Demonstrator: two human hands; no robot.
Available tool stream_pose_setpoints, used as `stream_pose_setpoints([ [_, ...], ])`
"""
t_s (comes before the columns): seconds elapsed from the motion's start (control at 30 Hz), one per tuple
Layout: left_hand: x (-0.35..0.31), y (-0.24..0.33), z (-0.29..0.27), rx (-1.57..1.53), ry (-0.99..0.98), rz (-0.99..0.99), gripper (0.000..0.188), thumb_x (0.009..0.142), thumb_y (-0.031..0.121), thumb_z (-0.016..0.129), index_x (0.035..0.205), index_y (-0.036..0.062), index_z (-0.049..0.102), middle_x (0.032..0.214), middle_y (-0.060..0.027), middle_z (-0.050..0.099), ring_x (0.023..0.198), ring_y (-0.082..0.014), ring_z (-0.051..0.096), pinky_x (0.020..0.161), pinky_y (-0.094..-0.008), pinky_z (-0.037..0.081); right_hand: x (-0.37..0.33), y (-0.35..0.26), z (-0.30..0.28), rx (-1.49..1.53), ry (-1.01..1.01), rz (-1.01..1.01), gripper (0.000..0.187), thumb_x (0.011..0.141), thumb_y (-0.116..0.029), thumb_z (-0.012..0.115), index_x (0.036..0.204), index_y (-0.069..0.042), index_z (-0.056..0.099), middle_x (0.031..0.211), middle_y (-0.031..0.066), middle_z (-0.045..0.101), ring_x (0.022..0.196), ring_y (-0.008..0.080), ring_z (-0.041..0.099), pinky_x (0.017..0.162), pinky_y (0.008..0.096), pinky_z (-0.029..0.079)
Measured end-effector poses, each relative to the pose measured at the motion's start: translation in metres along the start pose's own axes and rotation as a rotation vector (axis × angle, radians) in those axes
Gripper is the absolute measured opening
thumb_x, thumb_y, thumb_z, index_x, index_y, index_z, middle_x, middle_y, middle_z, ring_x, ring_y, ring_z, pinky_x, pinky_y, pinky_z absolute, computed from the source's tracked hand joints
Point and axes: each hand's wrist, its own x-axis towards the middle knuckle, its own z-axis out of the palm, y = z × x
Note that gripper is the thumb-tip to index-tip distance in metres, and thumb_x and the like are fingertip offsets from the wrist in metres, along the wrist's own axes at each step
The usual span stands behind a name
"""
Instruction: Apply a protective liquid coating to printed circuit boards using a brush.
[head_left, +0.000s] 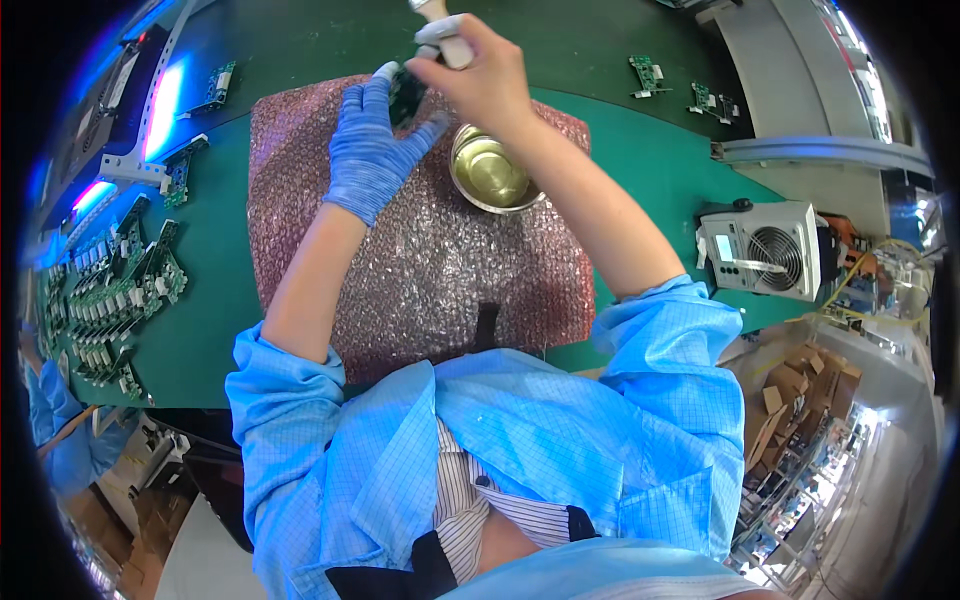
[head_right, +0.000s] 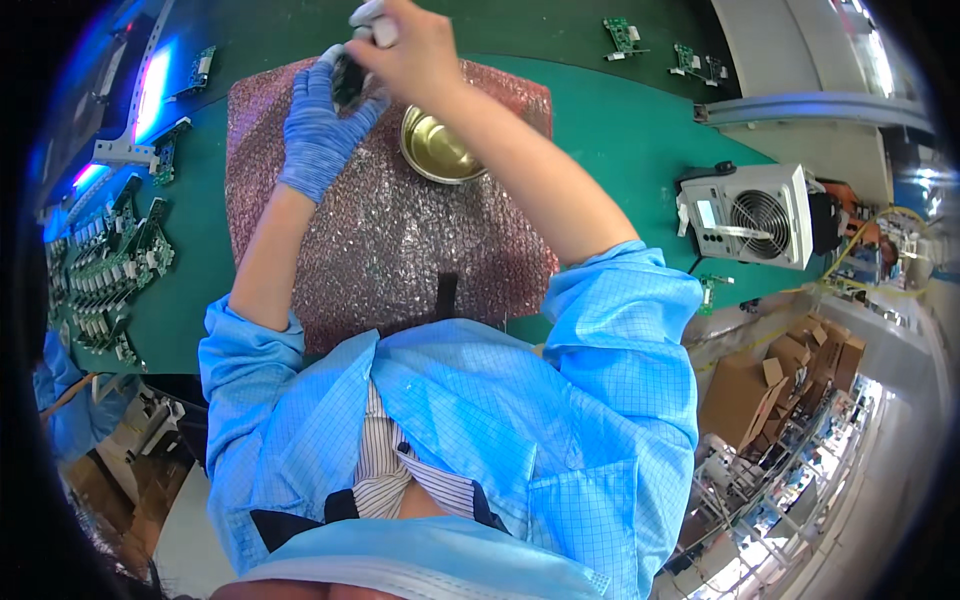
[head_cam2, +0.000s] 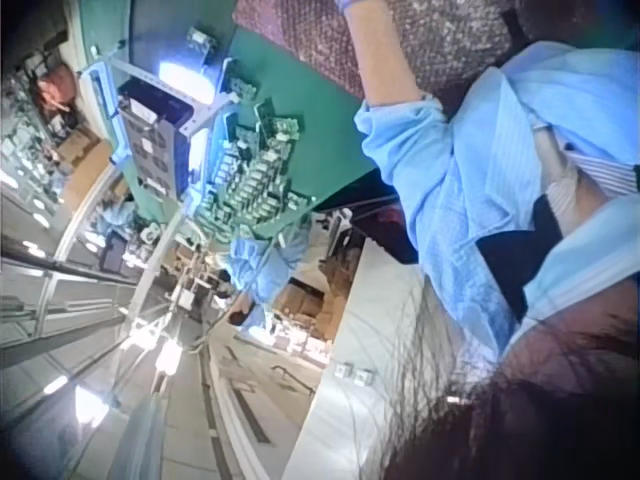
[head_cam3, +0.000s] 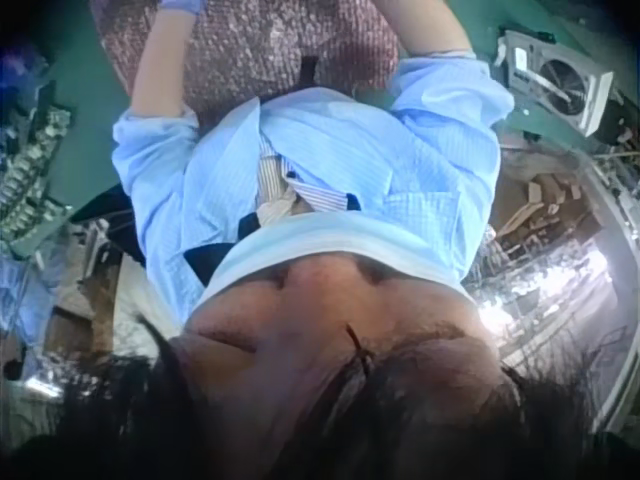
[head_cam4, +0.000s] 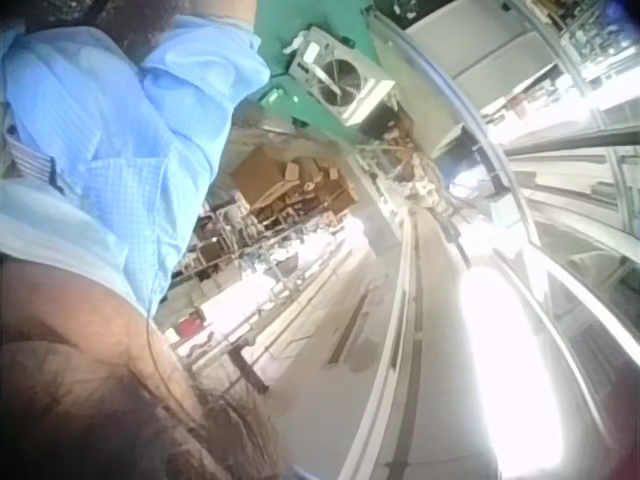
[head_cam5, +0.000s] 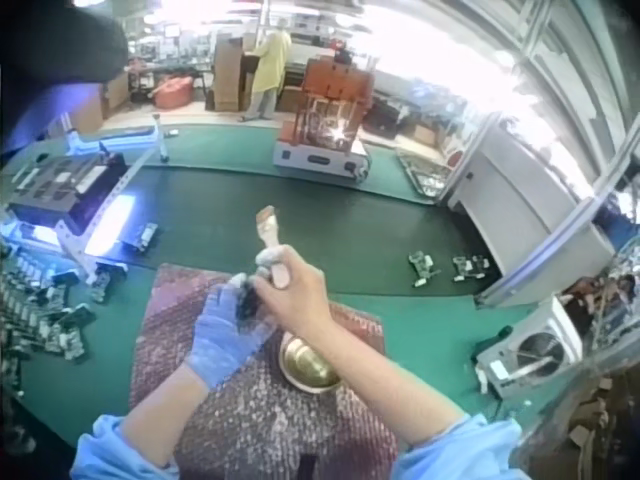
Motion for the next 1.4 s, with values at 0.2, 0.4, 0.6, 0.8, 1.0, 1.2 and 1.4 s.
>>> stream_pose_setpoints([
  [0.2,-0.039,-0.003,-0.028,-0.619,-0.120,-0.224,0.055,0.071,0.017,0.066,0.117,0.0043,0.037,0.092,-0.0093,0.053,0.079,-0.0170,0.055,0.069,-0.0279,0.047,-0.041,-0.029,-0.009,0.008,0.062,0.040,0.019,0.075,-0.016,0.063,0.089,-0.005,0.058,0.075,0.0024,0.059,0.068,0.0063,0.054,0.060,0.0208,0.045],
  [0.4,-0.075,-0.031,-0.069,-0.828,-0.037,-0.606,0.037,0.073,0.011,0.064,0.103,0.0024,0.044,0.081,-0.0067,0.056,0.067,-0.0110,0.056,0.047,-0.0216,0.049,-0.096,0.000,-0.073,0.267,0.224,0.224,0.019,0.079,-0.010,0.051,0.096,-0.001,0.050,0.066,0.0013,0.053,0.055,0.0059,0.048,0.048,0.0176,0.038],
  [0.6,-0.092,-0.050,-0.068,-1.488,-0.005,-0.881,0.022,0.075,0.011,0.060,0.094,0.0029,0.053,0.084,-0.0091,0.058,0.074,-0.0195,0.059,0.056,-0.0291,0.054,-0.139,0.035,-0.095,0.274,0.216,0.550,0.013,0.078,-0.014,0.053,0.082,-0.002,0.054,0.063,0.0016,0.051,0.053,0.0068,0.048,0.045,0.0184,0.037],
  [0.8,-0.089,-0.040,-0.065,-1.558,-0.209,-0.811,0.031,0.076,0.010,0.058,0.102,-0.0010,0.047,0.091,-0.0133,0.056,0.081,-0.0226,0.058,0.064,-0.0327,0.054,-0.142,0.039,-0.085,0.276,0.200,0.553,0.013,0.078,-0.015,0.053,0.082,-0.003,0.055,0.063,0.0007,0.051,0.050,0.0063,0.047,0.044,0.0173,0.035],
  [1.0,-0.093,-0.033,-0.057,-1.528,-0.182,-0.746,0.038,0.076,0.010,0.059,0.108,-0.0018,0.044,0.094,-0.0139,0.055,0.084,-0.0224,0.057,0.067,-0.0303,0.053,-0.141,0.038,-0.086,0.235,0.175,0.563,0.013,0.079,-0.016,0.053,0.081,-0.003,0.055,0.062,0.0010,0.052,0.051,0.0063,0.048,0.045,0.0179,0.037],
  [1.2,-0.088,-0.030,-0.058,-1.393,-0.213,-0.747,0.037,0.075,0.012,0.060,0.107,0.0004,0.046,0.093,-0.0115,0.056,0.081,-0.0207,0.059,0.065,-0.0286,0.053,-0.138,0.028,-0.112,0.198,0.207,0.505,0.013,0.079,-0.016,0.053,0.081,-0.003,0.055,0.060,0.0005,0.052,0.050,0.0059,0.048,0.043,0.0181,0.035],
  [1.4,-0.079,-0.031,-0.052,-1.441,-0.261,-0.802,0.031,0.074,0.020,0.061,0.099,0.0039,0.053,0.088,-0.0087,0.059,0.078,-0.0176,0.059,0.060,-0.0275,0.053,-0.133,0.009,-0.152,0.142,0.160,0.477,0.014,0.078,-0.014,0.052,0.081,-0.001,0.057,0.063,0.0011,0.053,0.052,0.0060,0.047,0.046,0.0185,0.033],
])
